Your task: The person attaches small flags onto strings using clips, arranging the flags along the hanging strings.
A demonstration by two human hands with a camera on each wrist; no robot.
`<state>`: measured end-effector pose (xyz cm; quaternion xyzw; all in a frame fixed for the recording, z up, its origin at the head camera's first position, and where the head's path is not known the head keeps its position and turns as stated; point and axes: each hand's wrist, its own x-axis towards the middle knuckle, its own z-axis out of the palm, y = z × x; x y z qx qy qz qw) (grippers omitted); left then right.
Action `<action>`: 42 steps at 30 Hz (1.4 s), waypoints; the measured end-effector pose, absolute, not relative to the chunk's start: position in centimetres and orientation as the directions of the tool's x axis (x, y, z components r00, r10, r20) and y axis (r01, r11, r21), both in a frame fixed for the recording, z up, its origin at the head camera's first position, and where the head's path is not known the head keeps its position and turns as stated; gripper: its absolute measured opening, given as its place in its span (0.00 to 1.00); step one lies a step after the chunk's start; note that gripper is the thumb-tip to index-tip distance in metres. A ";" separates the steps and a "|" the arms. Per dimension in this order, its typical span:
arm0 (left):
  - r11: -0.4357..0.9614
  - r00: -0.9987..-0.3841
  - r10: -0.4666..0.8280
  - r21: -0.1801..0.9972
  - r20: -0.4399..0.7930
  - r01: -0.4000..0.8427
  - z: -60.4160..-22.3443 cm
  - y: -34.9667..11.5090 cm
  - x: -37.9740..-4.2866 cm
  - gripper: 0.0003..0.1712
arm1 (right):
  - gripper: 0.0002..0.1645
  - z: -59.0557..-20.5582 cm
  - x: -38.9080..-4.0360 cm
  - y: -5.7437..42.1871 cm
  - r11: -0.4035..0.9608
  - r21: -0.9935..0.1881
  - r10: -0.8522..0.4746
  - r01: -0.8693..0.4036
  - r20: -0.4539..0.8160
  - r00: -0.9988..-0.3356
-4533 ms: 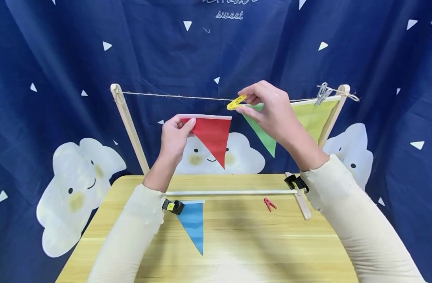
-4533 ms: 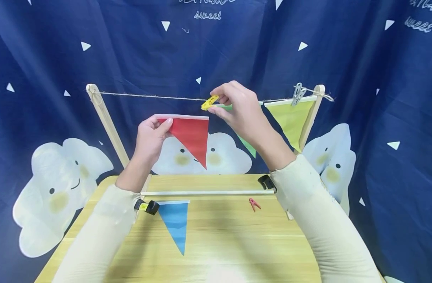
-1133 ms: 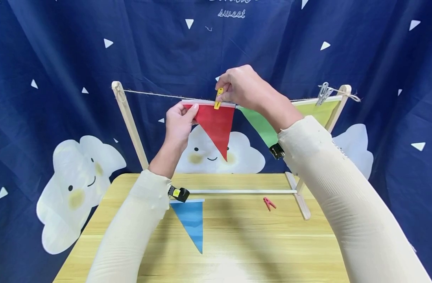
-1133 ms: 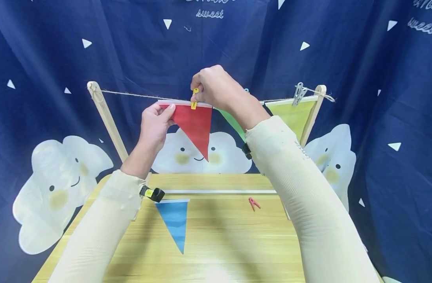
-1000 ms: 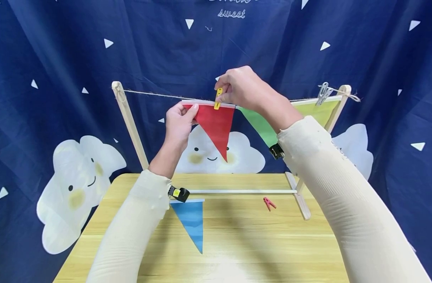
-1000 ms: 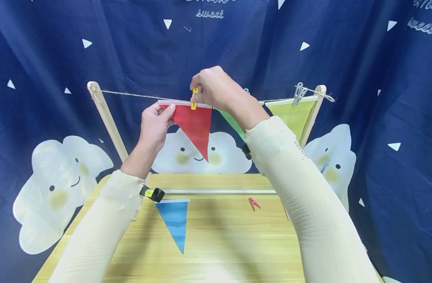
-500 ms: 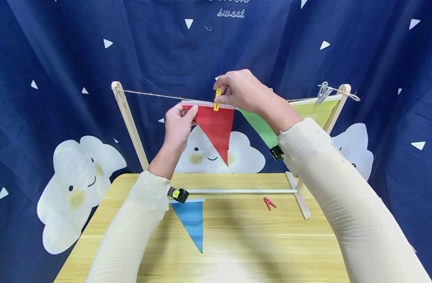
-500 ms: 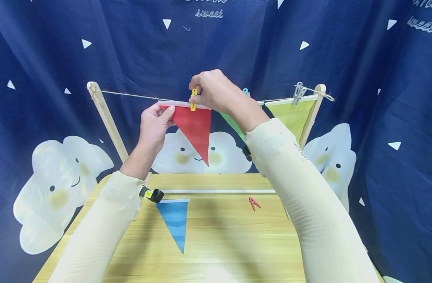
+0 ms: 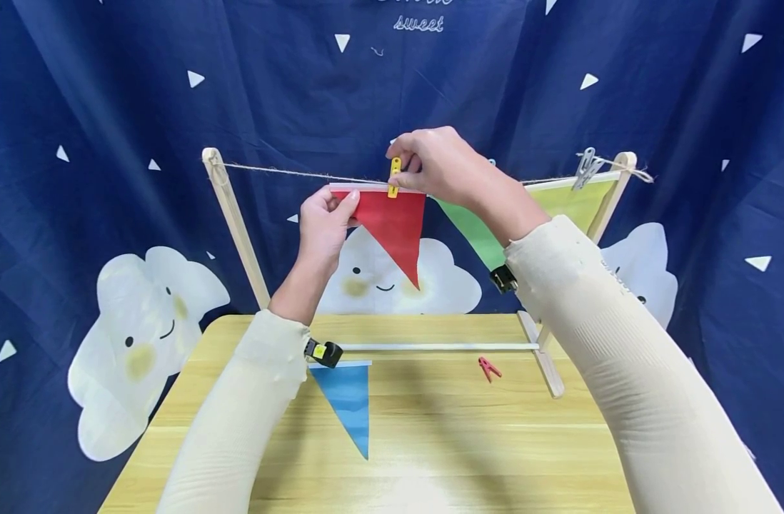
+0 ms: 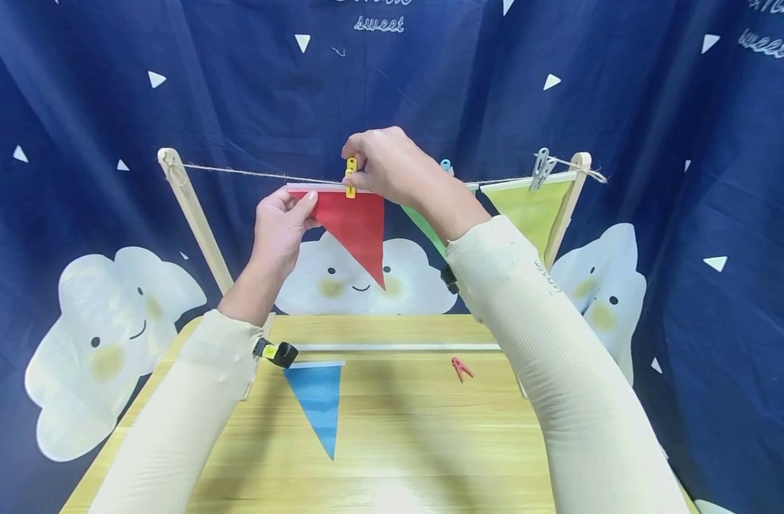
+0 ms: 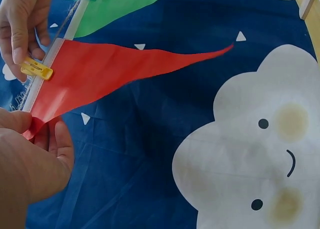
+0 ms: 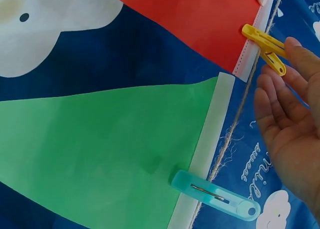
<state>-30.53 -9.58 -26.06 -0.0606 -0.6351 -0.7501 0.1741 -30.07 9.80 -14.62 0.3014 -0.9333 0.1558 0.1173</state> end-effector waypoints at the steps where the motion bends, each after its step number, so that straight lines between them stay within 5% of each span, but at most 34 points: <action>1: -0.131 -0.932 -0.184 0.932 0.312 0.338 -26.1 -9.6 -30.5 0.15 | 0.26 -14.6 -30.1 9.8 0.769 -0.222 -0.526 -0.599 0.313 -0.791; 15: -0.129 -0.933 -0.197 0.936 0.301 0.329 -26.5 -9.9 -30.3 0.11 | 0.33 -14.8 -29.4 11.3 0.754 -0.258 -0.511 -0.604 0.346 -0.787; 42: -0.038 -0.900 -0.110 0.903 0.422 0.428 -29.8 -11.2 -26.6 0.22 | 0.30 -19.9 -26.1 15.1 0.614 -0.395 -0.438 -0.683 0.550 -0.711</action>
